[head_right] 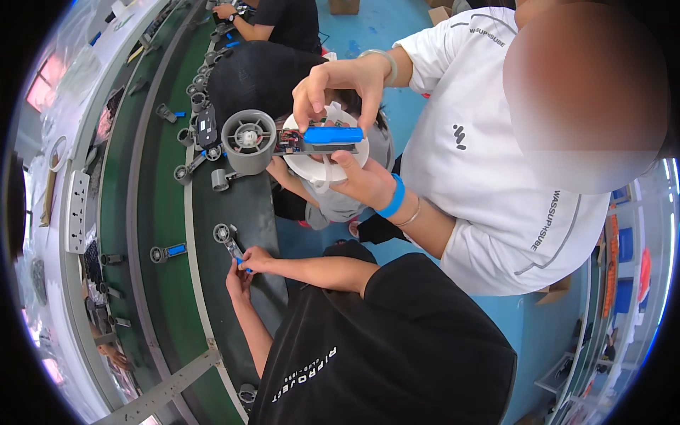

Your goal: The recorder assembles components of small electronic fans on a factory production line, including applying tape and connecting motors to housings.

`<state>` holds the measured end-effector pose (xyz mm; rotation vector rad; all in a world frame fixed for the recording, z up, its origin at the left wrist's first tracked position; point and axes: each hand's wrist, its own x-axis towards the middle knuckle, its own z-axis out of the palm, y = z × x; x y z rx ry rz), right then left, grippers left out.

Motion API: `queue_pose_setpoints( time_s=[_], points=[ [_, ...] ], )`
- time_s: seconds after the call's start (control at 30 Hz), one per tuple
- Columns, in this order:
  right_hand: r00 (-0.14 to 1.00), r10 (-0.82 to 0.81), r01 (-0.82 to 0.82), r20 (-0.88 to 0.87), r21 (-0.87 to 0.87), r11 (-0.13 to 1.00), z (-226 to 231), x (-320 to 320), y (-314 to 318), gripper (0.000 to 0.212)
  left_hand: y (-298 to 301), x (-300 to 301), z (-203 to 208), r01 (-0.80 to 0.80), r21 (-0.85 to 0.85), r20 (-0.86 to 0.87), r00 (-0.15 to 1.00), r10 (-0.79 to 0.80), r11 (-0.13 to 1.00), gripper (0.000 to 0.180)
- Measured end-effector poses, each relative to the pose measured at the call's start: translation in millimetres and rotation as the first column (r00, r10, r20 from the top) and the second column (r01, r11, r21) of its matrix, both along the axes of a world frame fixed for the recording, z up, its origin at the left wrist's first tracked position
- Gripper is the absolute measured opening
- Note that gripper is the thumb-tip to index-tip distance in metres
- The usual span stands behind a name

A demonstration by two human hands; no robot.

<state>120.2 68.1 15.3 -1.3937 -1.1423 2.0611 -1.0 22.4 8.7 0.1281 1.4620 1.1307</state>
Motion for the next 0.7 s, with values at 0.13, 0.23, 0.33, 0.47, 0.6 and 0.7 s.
queue_pose_setpoints(
  time_s=[0.13,0.23,0.33,0.47,0.6,0.7],
  points=[
    [1.0,-0.021,0.021,-0.017,-0.002,1.0,5.1,1.6,-3.9,0.036,-0.1,-4.2,-1.9,0.033,0.01,0.019,0.999,-0.033,0.999,0.023],
    [1.0,-0.018,0.019,-0.02,0.023,1.0,7.7,-1.2,-4.6,0.036,-1.5,-12.8,-9.8,0.053,0.012,0.022,0.998,-0.053,0.999,0.022],
    [1.0,-0.023,0.024,-0.011,0.023,0.999,9.6,7.6,-0.4,0.036,1.9,-2.9,-6.2,0.058,0.018,0.036,0.998,-0.059,0.998,0.021],
    [0.999,-0.014,0.015,-0.05,0.017,1.0,6.7,6.3,-1.2,0.036,2.8,-2.1,-0.6,0.019,0.017,0.037,0.999,-0.019,1.0,0.022],
    [0.995,-0.079,0.081,-0.053,0.038,0.996,0.1,3.5,-1.5,0.034,3.0,0.7,2.2,0.014,0.029,0.034,0.999,-0.015,0.999,0.022],
    [0.999,-0.01,0.01,-0.047,0.013,1.0,1.2,8.0,0.2,0.036,2.7,3.0,2.3,0.018,0.027,0.04,0.999,-0.019,0.999,0.022]
  ],
)
